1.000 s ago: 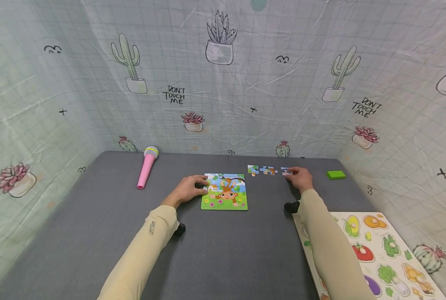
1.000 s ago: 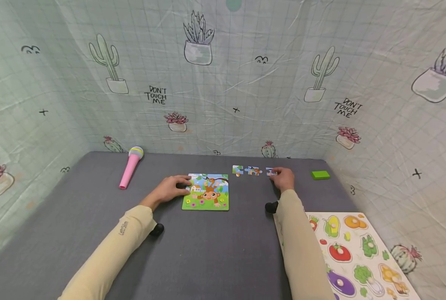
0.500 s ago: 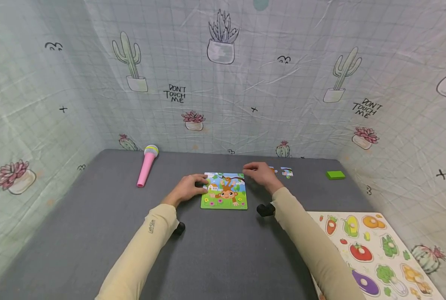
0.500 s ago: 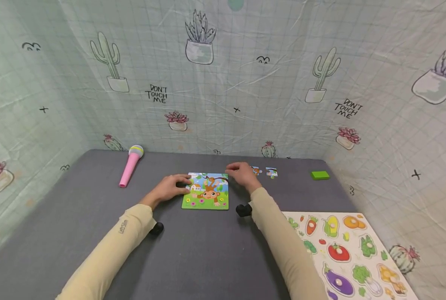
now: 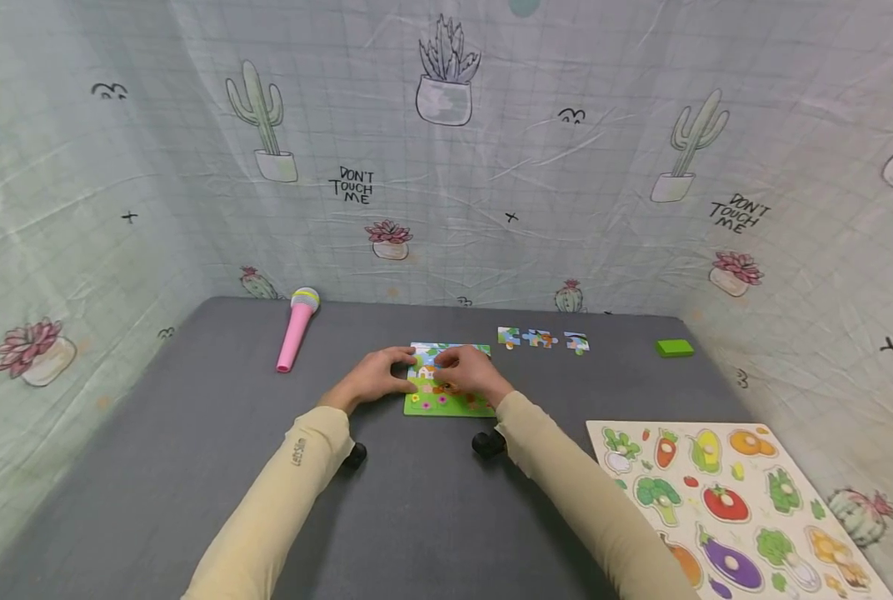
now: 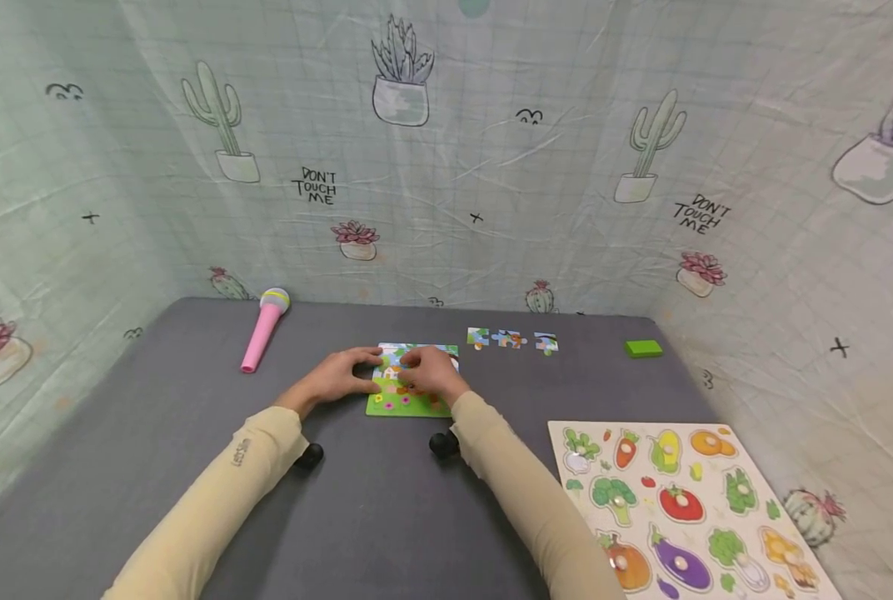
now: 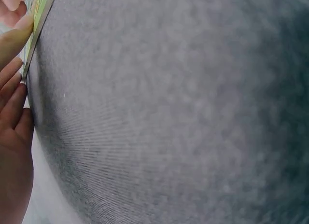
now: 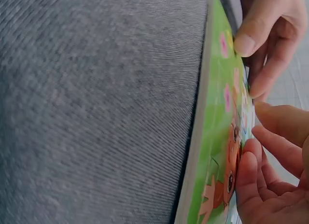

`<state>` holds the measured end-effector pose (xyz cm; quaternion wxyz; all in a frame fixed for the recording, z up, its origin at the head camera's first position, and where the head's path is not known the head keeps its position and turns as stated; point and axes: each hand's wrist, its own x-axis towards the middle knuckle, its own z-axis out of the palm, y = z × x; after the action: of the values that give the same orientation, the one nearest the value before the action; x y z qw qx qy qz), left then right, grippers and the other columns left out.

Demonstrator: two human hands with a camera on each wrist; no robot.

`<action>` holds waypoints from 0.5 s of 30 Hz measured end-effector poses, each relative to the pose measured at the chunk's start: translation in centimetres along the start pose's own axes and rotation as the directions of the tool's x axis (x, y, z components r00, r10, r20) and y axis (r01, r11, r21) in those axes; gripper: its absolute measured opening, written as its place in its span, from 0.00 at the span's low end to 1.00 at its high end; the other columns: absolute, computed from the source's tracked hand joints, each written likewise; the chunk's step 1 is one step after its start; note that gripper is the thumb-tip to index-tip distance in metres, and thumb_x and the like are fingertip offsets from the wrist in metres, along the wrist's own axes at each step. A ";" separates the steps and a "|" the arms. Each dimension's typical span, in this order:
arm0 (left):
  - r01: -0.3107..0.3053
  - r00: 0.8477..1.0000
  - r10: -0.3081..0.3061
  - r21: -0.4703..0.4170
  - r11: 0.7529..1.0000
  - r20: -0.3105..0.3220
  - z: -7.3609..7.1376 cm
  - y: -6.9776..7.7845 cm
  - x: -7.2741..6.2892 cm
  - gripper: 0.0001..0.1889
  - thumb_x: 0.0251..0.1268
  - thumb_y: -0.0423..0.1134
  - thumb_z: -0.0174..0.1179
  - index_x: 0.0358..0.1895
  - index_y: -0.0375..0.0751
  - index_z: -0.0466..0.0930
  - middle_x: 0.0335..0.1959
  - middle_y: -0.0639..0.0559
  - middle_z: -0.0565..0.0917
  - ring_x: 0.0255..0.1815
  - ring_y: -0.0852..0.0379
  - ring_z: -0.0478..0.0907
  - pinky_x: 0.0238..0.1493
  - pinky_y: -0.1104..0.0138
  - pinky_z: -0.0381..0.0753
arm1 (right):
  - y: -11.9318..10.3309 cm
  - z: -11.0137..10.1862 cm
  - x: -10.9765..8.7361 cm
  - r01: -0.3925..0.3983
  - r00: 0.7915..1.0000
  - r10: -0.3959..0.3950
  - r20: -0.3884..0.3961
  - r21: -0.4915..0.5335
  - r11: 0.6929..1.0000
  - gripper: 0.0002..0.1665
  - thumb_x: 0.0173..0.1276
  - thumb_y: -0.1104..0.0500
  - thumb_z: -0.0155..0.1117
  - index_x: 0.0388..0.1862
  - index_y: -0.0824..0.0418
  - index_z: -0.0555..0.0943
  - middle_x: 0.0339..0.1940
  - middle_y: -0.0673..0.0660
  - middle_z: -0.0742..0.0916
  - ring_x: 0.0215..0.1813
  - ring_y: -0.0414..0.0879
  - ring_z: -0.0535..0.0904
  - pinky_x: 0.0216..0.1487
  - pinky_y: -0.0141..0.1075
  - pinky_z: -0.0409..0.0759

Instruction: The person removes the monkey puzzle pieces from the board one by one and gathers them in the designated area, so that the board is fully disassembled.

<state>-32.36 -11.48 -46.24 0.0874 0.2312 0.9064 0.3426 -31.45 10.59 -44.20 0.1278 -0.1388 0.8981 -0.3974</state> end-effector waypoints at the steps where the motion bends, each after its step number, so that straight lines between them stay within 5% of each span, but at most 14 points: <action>1: -0.004 1.000 0.004 0.001 1.000 0.001 0.0 0.0 0.0 0.28 0.59 0.44 0.70 0.61 0.35 0.78 0.71 0.45 0.69 0.73 0.43 0.60 0.72 0.51 0.60 | 0.0 0.1 0.0 0.001 1.000 -0.001 -0.006 -0.017 1.000 0.20 0.70 0.57 0.64 0.58 0.62 0.81 0.53 0.59 0.84 0.55 0.54 0.79 0.54 0.45 0.79; 15: -0.024 1.000 0.024 0.005 1.000 -0.003 0.0 0.1 -0.1 0.27 0.58 0.42 0.71 0.59 0.35 0.79 0.69 0.45 0.71 0.72 0.44 0.62 0.71 0.51 0.61 | -0.1 0.7 0.5 -0.003 1.000 0.002 -0.011 -0.101 0.995 0.17 0.68 0.60 0.66 0.54 0.61 0.84 0.48 0.57 0.85 0.47 0.49 0.80 0.48 0.43 0.80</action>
<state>-32.28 -11.49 -46.15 0.0811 0.2417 0.9046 0.3416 -31.66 9.83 -44.66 0.1160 -0.1416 0.9180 -0.3519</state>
